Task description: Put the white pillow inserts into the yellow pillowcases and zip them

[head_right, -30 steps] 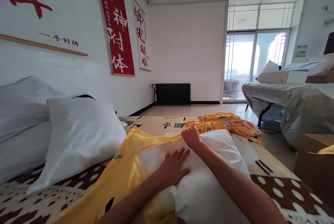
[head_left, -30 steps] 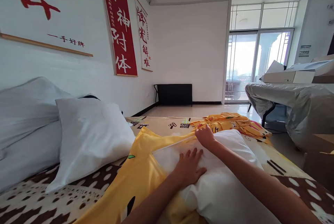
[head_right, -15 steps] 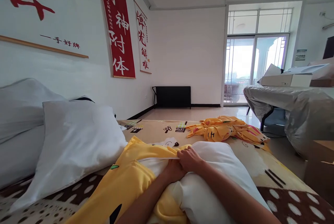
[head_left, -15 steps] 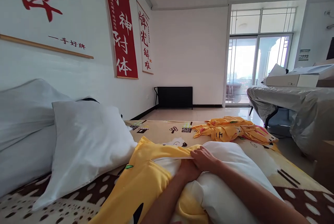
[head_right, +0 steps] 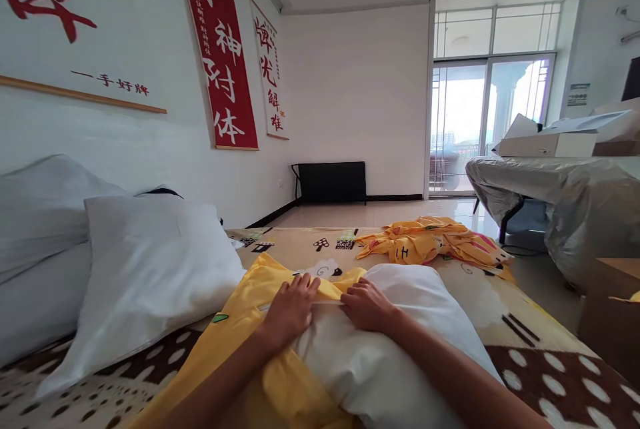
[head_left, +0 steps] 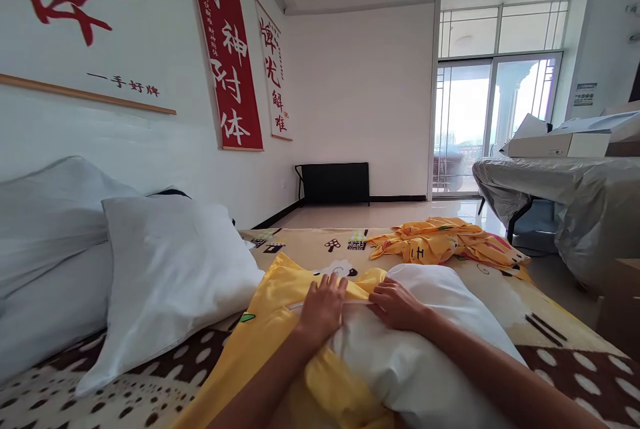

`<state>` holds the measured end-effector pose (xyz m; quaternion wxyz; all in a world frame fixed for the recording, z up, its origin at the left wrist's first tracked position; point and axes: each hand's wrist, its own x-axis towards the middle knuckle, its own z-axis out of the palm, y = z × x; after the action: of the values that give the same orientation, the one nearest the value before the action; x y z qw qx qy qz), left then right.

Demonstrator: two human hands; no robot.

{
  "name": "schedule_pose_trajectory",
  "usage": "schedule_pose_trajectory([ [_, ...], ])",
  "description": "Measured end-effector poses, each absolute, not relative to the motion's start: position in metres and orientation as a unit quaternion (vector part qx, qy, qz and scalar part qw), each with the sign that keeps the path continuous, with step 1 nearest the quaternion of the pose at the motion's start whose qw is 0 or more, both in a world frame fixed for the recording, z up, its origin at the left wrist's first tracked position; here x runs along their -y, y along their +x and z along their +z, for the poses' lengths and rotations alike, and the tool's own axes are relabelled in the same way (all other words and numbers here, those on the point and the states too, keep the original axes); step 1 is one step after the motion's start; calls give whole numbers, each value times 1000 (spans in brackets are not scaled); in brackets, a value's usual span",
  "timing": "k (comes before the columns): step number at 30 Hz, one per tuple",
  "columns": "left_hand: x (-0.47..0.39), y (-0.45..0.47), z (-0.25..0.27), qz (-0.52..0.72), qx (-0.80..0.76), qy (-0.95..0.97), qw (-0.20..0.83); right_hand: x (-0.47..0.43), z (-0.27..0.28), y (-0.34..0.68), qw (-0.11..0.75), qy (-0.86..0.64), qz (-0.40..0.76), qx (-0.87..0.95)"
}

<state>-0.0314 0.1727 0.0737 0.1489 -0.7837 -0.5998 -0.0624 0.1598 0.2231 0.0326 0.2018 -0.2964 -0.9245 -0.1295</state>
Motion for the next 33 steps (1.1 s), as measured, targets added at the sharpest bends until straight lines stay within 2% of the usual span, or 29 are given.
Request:
schedule_pose_trajectory([
  [7, -182, -51, 71, -12, 612, -782, 117, -229, 34, 163, 128, -347, -89, 925],
  [12, -156, -30, 80, 10, 578, -809, 105, -235, 22, 164, 126, -379, -74, 914],
  [18, -140, -37, 75, 66, 539, -840, -9, -222, 27, 180, 129, -343, -32, 930],
  [23, -150, -45, 112, 100, 500, -851, -124, -189, 26, 194, 191, -322, -28, 927],
  [25, -164, -38, 124, 57, 515, -849, -103, -178, 22, 191, 205, -320, -44, 924],
  [29, -210, -28, 122, -53, 569, -821, 5, -163, 16, 182, 203, -310, -86, 925],
  [33, -245, -51, 96, -34, 605, -795, -1, -145, 17, 182, 190, -315, -95, 925],
])
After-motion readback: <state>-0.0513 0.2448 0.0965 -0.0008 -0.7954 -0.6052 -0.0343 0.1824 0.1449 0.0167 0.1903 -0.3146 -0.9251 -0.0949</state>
